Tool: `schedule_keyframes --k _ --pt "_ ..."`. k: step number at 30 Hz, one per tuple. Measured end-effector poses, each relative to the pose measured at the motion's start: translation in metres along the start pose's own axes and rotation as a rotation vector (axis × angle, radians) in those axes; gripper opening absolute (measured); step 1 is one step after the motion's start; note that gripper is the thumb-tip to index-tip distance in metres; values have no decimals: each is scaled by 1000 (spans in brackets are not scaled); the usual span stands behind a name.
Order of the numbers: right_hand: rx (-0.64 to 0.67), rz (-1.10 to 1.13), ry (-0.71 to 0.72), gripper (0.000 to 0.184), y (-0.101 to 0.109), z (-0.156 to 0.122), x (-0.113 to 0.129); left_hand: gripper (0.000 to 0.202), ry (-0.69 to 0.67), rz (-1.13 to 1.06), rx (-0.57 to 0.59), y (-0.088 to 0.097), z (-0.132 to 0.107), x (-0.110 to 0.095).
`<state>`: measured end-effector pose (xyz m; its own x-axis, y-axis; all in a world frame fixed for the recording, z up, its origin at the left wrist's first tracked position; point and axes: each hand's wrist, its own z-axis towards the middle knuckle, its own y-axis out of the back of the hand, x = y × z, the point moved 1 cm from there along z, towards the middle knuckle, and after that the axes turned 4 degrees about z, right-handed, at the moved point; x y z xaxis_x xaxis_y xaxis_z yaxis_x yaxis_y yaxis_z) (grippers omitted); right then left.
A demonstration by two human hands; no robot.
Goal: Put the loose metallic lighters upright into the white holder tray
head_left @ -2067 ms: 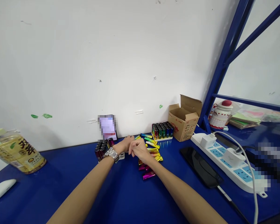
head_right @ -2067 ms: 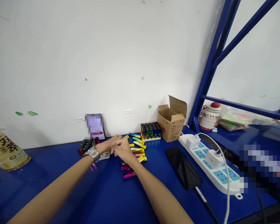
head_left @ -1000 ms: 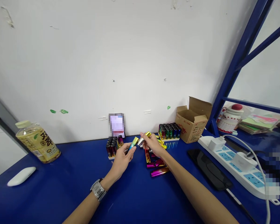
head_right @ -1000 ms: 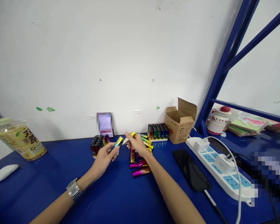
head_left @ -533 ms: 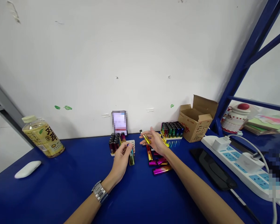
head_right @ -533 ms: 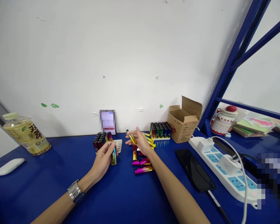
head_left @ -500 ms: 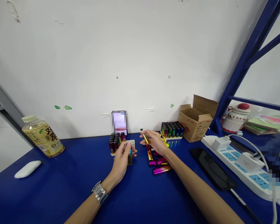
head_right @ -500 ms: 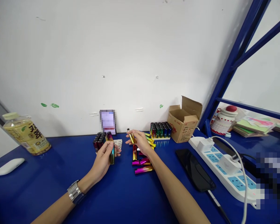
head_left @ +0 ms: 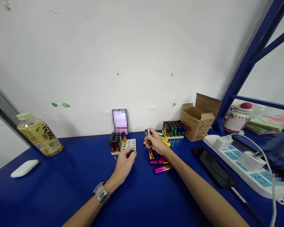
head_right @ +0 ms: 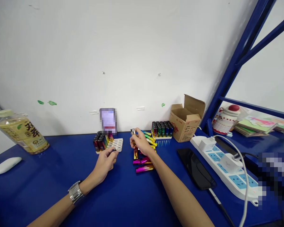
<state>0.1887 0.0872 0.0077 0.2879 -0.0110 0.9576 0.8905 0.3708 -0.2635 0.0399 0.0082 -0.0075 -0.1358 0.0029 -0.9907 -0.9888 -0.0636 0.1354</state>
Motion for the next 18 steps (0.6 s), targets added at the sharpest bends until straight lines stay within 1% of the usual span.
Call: schedule_keyframes --k 3,6,8,11,14,18 --pt "30 2 -52 19 -1 -2 3 32 -10 9 15 -1 -1 0" --pt "34 -53 -104 33 0 -2 2 33 -7 19 30 -1 -1 -1" --pt "46 -94 -108 42 0 -2 2 32 -26 57 18 0 -1 1" --pt "61 -132 -72 50 0 -4 1 31 -47 96 9 -1 0 3" --pt "34 -180 -49 49 0 -4 0 36 -52 85 25 -2 -1 3" --pt "-59 -278 -15 40 -1 -4 -2 40 -50 74 36 -3 -4 -1"
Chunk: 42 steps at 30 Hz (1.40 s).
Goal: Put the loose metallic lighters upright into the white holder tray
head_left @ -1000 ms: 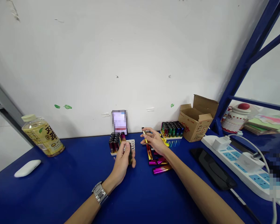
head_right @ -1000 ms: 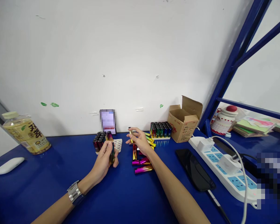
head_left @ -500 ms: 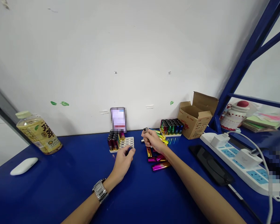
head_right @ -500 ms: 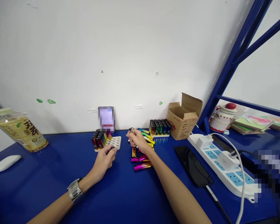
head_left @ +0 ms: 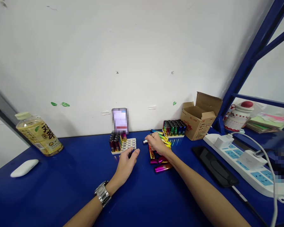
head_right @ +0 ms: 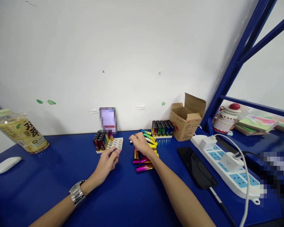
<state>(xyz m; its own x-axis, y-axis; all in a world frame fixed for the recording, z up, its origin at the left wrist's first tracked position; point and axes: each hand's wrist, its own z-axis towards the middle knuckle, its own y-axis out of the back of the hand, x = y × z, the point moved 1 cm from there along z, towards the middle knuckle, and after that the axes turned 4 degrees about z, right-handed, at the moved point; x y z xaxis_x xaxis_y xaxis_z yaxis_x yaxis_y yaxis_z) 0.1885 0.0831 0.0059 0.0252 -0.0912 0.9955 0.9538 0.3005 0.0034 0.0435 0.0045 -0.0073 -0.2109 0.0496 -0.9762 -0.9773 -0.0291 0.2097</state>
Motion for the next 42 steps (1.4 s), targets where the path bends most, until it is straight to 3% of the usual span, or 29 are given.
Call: schedule_keyframes --k 14,16,20,23,27,33,42 --pt "16 58 7 41 -5 -5 7 40 -79 125 -39 0 -1 -2" --pt "32 66 1 46 -5 -5 8 34 -165 217 -58 3 1 -5" --pt "71 55 25 53 -5 -4 8 27 -496 503 -129 18 11 -22" --pt "84 61 30 53 -5 -3 7 27 -600 742 -156 33 25 -36" --pt "99 51 29 52 -5 -3 9 27 -619 1043 -85 53 47 -50" --pt "98 30 25 52 -5 -4 11 26 -518 1418 -32 73 73 -55" --pt "104 16 1 50 -4 -4 11 28 -424 1692 -9 79 75 -61"
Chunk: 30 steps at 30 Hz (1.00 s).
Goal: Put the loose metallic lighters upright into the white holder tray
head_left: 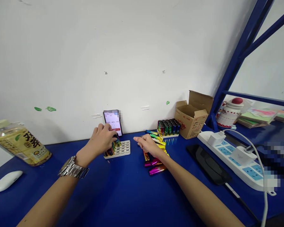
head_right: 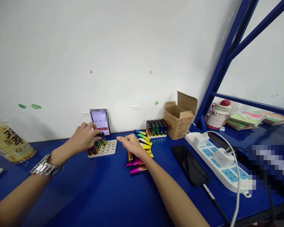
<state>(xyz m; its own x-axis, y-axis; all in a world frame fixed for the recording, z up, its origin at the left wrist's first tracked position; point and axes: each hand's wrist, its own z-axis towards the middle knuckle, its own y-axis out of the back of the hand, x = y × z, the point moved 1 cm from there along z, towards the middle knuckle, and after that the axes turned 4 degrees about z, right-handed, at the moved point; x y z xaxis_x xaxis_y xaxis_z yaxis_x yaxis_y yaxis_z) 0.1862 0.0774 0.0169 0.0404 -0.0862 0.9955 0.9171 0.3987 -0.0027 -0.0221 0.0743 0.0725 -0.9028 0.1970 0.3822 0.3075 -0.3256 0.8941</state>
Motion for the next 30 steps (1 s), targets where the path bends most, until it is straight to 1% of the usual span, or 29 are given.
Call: schedule_keyframes --k 2,5,9,11,13,16,18,20,22,24,26,28,30 --pt "3 -8 -4 50 0 -1 1 28 3 46 23 5 0 -2" --pt "1 -22 -4 49 0 -2 2 28 -12 82 27 11 1 -4" --pt "1 -41 4 49 -1 -1 2 28 -27 119 46 15 2 -5" --pt "0 -54 5 50 0 0 0 30 -32 113 37 15 2 -6" --pt "-4 -72 7 50 0 1 -2 31 -45 72 0 15 3 -8" --pt "-29 -122 37 53 1 1 -4 27 -92 -75 -78 16 3 -17" --pt "-12 -161 90 54 1 1 -4 31 -169 -260 -95 18 3 -27" --pt "49 -180 145 52 1 1 -4 37 -240 -474 -47 20 2 -39" --pt "108 -172 175 45 1 2 -7 38 -254 -632 26 22 1 -52" --pt "133 -155 177 36 2 4 -11 35 -240 -715 49 23 1 -61" --pt "142 -140 174 29 2 6 -14 32 -248 -766 31 23 1 -66" --pt "148 -121 154 25 3 6 -14 31 -285 -802 20 23 2 -67" --pt "159 -115 105 21 3 5 -13 27 -323 -825 21 22 2 -64"
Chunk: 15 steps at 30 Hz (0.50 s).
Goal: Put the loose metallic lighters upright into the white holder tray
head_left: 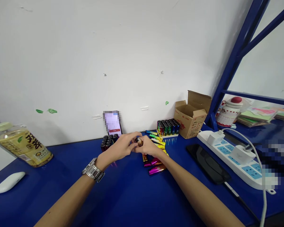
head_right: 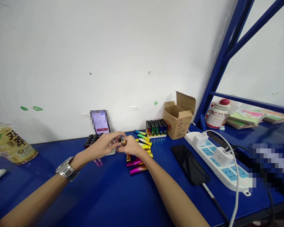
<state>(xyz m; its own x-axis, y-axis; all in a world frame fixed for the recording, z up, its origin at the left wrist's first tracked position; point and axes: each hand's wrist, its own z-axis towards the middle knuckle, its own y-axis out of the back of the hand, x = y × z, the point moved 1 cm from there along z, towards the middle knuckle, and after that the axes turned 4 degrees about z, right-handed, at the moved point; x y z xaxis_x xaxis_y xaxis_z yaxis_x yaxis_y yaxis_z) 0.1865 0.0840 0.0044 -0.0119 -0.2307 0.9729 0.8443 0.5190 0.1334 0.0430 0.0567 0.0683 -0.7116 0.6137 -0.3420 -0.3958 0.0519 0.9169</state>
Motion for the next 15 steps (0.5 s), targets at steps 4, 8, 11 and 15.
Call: schedule_keyframes --k 4,8,11,15 --pt "25 -69 -60 18 1 -1 2 19 -49 14 -62 6 -3 4" --pt "11 -115 22 21 1 0 0 28 -110 42 3 6 -8 -2" --pt "41 -91 25 18 1 -1 0 28 -120 55 46 3 -9 -8" --pt "92 -43 -17 18 1 -4 5 21 -30 107 -12 8 -7 -4"
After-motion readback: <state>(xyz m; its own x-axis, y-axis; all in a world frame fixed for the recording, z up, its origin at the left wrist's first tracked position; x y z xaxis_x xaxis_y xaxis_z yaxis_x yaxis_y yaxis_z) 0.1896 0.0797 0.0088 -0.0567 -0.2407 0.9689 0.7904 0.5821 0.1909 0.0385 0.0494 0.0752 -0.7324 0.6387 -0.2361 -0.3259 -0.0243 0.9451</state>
